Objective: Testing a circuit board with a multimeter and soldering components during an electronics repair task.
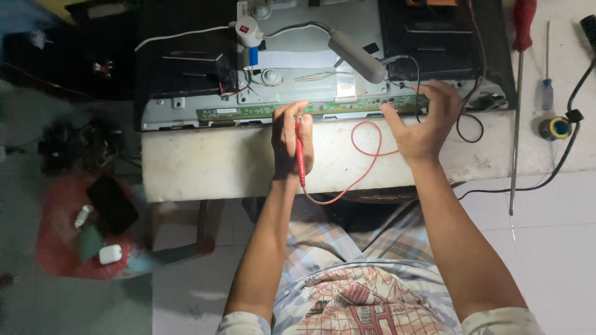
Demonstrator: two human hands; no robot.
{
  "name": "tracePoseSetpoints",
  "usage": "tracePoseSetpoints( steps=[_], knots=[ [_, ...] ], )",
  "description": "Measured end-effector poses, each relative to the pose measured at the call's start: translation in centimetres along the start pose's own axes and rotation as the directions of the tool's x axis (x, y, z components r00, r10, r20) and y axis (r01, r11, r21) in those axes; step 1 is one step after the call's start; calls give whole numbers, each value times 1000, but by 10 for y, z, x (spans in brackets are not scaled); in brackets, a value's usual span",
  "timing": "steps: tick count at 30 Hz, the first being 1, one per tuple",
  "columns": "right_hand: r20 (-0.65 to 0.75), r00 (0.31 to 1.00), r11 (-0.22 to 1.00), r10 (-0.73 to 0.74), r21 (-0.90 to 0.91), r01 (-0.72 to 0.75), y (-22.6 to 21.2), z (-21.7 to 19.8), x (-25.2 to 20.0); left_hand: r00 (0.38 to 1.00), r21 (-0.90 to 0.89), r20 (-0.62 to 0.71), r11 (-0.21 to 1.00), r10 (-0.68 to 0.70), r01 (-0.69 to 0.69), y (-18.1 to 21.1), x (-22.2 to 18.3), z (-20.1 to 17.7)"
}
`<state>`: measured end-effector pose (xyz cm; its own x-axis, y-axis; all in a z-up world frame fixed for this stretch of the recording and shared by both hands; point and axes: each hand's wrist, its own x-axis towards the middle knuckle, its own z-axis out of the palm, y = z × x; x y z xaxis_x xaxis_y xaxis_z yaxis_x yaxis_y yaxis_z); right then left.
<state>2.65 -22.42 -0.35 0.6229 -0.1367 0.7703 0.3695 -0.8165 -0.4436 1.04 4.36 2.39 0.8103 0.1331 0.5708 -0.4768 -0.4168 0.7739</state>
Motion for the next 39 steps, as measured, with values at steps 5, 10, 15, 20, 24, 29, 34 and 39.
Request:
tracePoseSetpoints(
  steps=[5,10,15,20,24,29,34,39],
  knots=[
    [-125,967,975,-221,4,223,-11,-5,-4,995,27,78,998,54,-57,-15,-12,1],
    [-197,934,954,-299,-94,286,-2,-5,-11,995,53,93,998,33,-38,-14,-15,-1],
    [-117,935,934,-336,87,346,-10,-1,-19,996,53,75,997,-55,51,-11,-17,-3],
    [23,936,925,-352,160,344,-23,2,-13,986,64,122,992,-115,108,-17,-16,-2],
    [74,956,949,-282,168,267,-24,2,-18,984,86,115,988,-139,130,-13,-21,-3],
    [87,975,967,-204,170,187,-24,4,-13,988,124,87,985,-130,119,-10,-15,0],
    [98,992,990,-80,122,67,-19,4,-16,998,26,-16,998,60,-59,-20,-14,9],
    [139,987,986,-76,158,54,-22,-1,-18,995,-40,-33,994,99,-100,-16,-10,7]
  ],
)
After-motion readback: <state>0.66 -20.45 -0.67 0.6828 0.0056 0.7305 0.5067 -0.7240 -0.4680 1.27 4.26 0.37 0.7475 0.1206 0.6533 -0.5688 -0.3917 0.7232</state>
